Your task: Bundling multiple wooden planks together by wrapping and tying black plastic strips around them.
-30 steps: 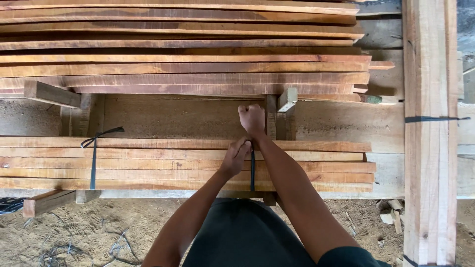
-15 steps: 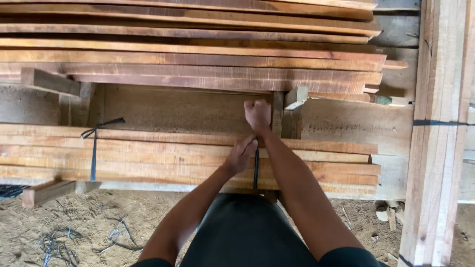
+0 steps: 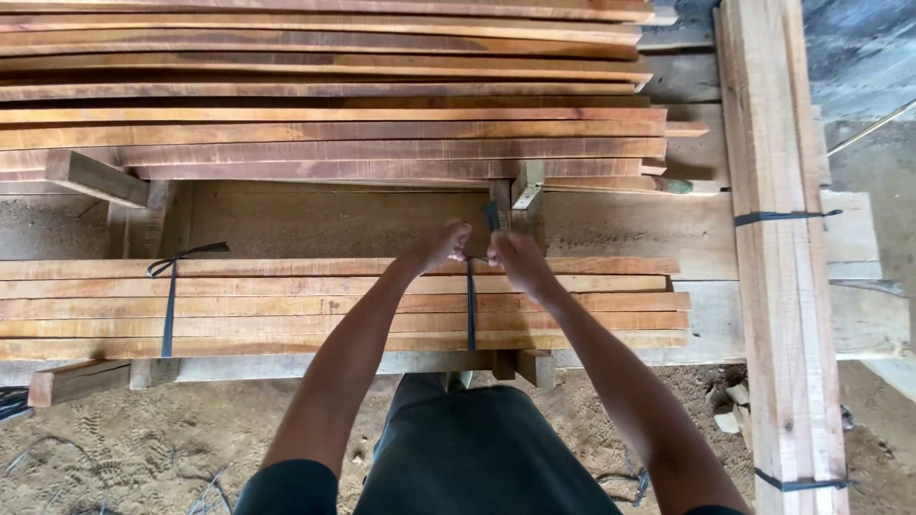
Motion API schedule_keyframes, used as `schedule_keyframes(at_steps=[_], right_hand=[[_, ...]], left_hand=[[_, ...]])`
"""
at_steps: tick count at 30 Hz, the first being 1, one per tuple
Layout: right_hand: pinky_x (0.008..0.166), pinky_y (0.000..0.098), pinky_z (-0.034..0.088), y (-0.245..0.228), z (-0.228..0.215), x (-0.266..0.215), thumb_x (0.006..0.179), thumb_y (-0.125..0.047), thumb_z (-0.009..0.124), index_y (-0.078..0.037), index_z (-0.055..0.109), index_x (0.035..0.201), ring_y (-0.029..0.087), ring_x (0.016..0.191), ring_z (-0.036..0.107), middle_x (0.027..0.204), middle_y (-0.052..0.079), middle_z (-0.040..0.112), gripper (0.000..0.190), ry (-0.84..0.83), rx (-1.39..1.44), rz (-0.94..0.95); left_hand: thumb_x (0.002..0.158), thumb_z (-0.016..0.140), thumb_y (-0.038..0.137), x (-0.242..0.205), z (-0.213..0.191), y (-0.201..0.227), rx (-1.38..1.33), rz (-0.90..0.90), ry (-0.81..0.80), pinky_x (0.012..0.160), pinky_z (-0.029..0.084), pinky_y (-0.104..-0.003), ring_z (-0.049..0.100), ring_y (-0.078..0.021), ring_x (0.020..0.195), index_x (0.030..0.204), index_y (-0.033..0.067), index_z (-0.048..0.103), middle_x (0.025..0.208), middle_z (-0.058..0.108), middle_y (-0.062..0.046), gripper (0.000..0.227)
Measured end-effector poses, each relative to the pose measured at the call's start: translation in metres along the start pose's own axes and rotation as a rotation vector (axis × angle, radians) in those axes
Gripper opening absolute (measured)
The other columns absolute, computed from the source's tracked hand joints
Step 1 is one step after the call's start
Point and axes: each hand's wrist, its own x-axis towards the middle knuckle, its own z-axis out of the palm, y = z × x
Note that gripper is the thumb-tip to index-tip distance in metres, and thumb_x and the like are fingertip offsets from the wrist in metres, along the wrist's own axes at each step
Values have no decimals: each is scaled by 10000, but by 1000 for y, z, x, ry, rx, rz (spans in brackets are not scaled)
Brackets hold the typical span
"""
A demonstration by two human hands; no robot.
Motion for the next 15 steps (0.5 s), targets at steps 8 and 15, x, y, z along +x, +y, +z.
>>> schedule_keyframes(at_steps=[8, 15], right_hand=[[870, 521, 584, -44, 16, -39, 1106, -115, 425, -16, 589, 1339, 397, 1044, 700, 1175, 244, 684, 301, -219, -654, -275], [914, 431, 543, 33, 29, 0, 985, 2, 604, -5, 508, 1464, 319, 1094, 672, 1223, 201, 643, 489, -184, -1257, -690]], left_hand=[[894, 564, 305, 40, 14, -26, -224, -95, 482, 486, 428, -314, 523, -169, 546, 721, 116, 614, 648, 504, -49, 261], [877, 590, 307, 56, 13, -43, -282, -101, 527, 547, 539, -343, 640, -180, 572, 759, 76, 678, 659, 549, -54, 274]])
